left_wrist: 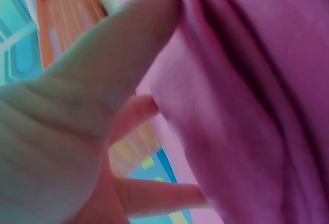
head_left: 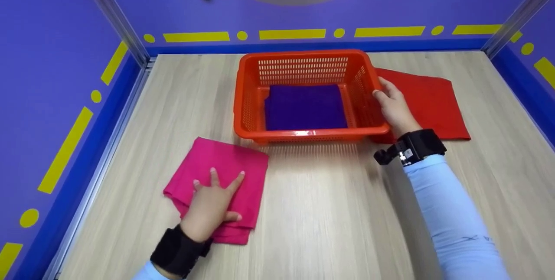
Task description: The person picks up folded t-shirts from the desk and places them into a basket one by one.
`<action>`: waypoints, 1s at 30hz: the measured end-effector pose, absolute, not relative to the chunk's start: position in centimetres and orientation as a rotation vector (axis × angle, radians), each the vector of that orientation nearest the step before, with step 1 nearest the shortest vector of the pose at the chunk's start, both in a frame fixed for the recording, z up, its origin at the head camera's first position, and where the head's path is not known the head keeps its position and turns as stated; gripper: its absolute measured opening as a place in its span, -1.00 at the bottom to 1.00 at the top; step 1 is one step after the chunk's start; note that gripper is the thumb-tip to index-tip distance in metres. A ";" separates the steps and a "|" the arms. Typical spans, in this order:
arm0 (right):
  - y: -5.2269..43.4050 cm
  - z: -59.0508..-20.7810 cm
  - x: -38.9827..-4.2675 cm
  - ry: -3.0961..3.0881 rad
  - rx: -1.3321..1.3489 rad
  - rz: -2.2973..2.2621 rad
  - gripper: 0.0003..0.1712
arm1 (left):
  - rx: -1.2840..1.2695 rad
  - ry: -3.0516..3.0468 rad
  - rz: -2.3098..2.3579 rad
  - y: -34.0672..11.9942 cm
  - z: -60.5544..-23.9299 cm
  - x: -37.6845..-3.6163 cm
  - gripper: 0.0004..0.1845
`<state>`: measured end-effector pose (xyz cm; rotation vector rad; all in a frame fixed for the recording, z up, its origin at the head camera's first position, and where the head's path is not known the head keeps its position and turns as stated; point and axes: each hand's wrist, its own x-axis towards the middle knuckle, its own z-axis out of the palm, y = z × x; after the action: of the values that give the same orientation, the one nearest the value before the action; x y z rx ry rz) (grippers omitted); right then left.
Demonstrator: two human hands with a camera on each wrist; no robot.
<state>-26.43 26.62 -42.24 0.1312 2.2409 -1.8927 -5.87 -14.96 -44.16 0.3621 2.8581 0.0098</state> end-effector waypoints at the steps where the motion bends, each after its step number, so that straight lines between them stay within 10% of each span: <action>1: 26.6 -42.3 -26.4 2.241 0.126 -1.897 -0.29 | 0.368 2.859 0.002 -14.4 -44.2 -5.7 0.08; 30: 26.7 -42.4 -26.6 2.243 0.122 -1.901 -0.29 | 0.197 2.747 -0.563 2.3 -44.6 -6.7 0.21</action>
<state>-26.58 26.68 -42.42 0.1216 2.2434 -1.9011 -6.74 2.29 -44.64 0.1965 2.7471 -0.5632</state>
